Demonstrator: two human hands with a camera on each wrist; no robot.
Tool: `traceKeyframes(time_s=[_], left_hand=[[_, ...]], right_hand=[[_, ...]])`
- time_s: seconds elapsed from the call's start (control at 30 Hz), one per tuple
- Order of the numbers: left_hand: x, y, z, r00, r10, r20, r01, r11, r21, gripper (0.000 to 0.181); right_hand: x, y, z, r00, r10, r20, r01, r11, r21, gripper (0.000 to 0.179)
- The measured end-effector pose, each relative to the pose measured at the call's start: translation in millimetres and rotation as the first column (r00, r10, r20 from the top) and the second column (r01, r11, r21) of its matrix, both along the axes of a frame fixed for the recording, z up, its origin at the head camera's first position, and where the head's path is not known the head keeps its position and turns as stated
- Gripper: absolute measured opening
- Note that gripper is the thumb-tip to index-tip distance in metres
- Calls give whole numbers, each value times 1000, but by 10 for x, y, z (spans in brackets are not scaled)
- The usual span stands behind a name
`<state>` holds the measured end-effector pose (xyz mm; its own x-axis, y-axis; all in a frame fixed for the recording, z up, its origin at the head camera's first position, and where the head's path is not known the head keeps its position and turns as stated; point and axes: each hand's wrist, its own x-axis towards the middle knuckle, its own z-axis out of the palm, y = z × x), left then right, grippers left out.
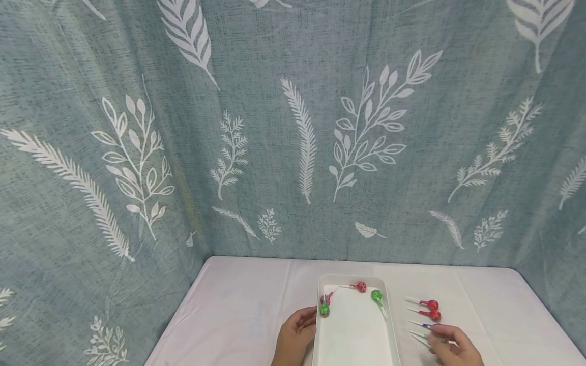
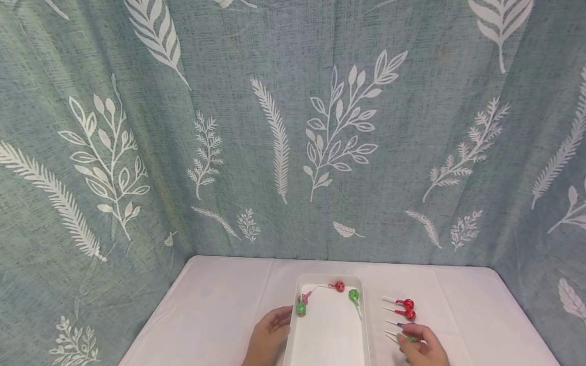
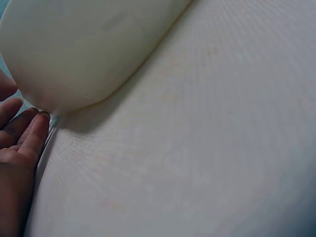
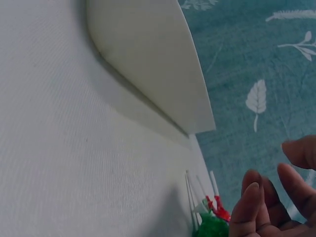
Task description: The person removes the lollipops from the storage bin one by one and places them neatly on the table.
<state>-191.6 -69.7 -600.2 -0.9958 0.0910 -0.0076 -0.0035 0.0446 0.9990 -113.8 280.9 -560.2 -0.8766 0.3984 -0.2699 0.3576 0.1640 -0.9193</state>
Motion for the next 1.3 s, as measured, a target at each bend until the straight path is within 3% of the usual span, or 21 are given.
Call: traceKeyframes(time_s=[0.33,0.8,1.3], left_hand=[[19,-10,1,1000,1,-14,-1,1000,13,42],[15,-17,-1,1000,-6,-8,6,1000,-8,41],[11,20,6,1000,9,-5,-8,1000,7,41]], right_hand=[[-26,-185,23,995,95,-33,-95,995,8,48],[-95,-528,180,985,103,-140,-110,993,-41,41],[-231,-769,228,981,152,-117,-158,987,-42,35]])
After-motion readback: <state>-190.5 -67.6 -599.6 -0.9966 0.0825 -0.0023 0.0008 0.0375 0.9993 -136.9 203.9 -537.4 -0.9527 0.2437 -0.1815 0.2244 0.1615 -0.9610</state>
